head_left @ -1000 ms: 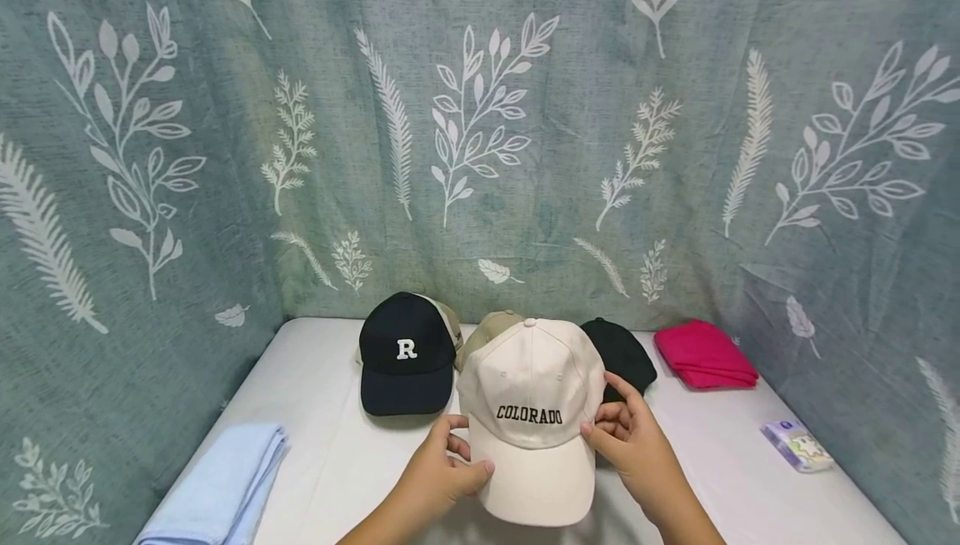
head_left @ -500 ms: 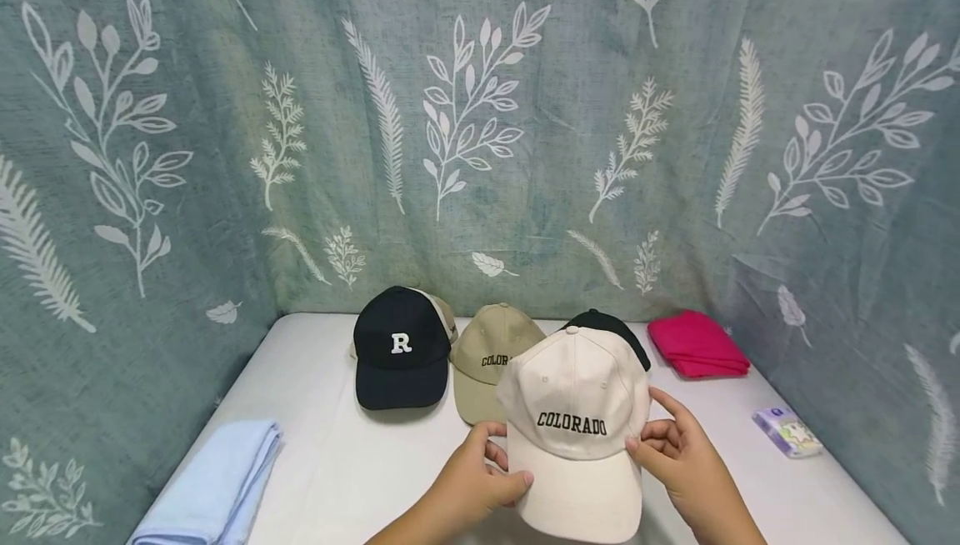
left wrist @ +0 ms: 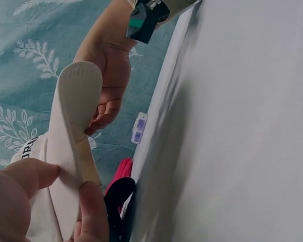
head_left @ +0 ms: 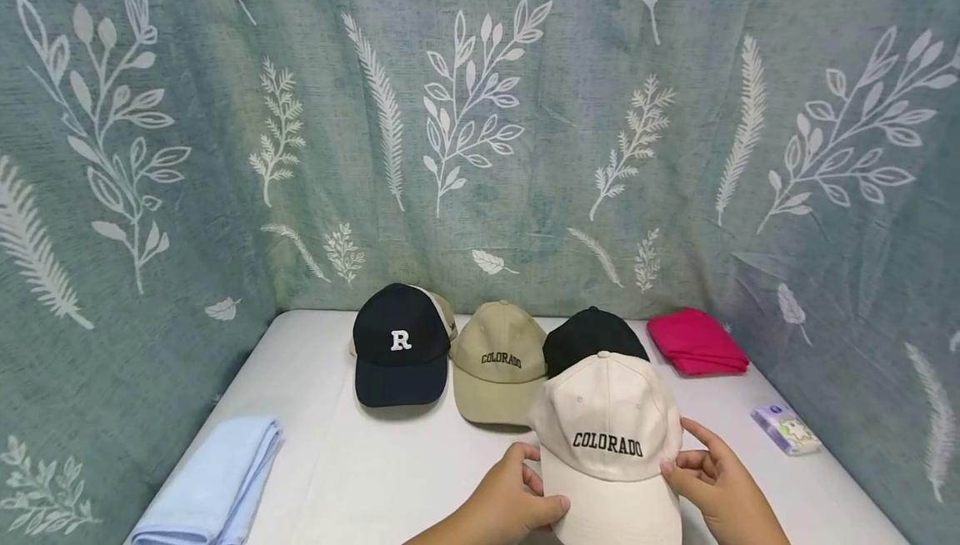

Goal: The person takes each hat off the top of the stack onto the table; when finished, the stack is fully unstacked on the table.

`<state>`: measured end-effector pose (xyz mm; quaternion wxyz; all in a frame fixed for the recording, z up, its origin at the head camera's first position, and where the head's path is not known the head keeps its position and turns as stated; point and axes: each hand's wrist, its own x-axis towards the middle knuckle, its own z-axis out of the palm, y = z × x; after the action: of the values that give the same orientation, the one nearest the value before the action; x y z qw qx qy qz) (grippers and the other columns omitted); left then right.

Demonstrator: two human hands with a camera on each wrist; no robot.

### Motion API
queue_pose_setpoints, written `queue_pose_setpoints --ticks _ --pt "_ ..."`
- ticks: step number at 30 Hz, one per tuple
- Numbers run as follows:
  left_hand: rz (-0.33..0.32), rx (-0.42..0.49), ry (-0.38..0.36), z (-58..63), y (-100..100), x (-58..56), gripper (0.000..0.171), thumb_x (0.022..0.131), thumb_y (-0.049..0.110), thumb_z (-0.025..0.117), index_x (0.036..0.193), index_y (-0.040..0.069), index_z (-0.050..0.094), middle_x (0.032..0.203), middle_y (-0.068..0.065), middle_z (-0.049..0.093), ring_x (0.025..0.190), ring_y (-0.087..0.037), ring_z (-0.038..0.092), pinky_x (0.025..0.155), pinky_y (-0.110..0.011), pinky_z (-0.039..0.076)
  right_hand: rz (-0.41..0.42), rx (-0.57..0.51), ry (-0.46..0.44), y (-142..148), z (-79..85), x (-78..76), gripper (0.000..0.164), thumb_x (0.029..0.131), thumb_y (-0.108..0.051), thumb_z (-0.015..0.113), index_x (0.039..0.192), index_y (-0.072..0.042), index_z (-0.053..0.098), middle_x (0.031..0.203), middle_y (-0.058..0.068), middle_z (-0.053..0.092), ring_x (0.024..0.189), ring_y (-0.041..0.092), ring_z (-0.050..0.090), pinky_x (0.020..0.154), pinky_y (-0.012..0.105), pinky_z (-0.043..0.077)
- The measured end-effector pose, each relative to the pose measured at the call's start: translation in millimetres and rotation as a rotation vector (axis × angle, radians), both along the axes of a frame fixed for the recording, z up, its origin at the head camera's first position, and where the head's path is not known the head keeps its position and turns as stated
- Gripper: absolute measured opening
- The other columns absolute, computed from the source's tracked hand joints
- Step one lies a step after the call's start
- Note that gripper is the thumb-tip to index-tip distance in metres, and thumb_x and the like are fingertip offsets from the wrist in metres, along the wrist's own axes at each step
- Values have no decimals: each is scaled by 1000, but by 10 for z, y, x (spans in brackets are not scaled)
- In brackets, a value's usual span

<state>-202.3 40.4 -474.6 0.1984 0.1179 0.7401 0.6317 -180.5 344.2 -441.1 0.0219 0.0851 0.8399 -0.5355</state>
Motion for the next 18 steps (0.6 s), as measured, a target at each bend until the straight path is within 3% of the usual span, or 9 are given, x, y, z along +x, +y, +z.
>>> queue_pose_setpoints --ticks 9,14,18 --pt "-24 -80 15 -108 132 -23 61 83 16 86 131 5 49 89 -4 59 76 -18 61 69 -31 55 86 15 -72 218 -125 -34 81 102 -14 66 160 10 14 102 6 63 86 8 62 80 24 57" --pt "-58 -127 59 -194 223 4 61 81 22 86 127 7 49 85 1 60 77 -11 57 80 -31 52 187 47 -108 435 -249 -50 83 102 -18 64 156 18 12 101 5 64 85 7 62 76 25 56" --pt "-61 -137 86 -227 320 35 58 81 25 83 124 8 48 82 4 58 74 -8 54 79 -27 49 222 59 -126 564 -306 -74 82 104 -20 63 153 20 12 103 3 64 86 8 62 74 25 54"
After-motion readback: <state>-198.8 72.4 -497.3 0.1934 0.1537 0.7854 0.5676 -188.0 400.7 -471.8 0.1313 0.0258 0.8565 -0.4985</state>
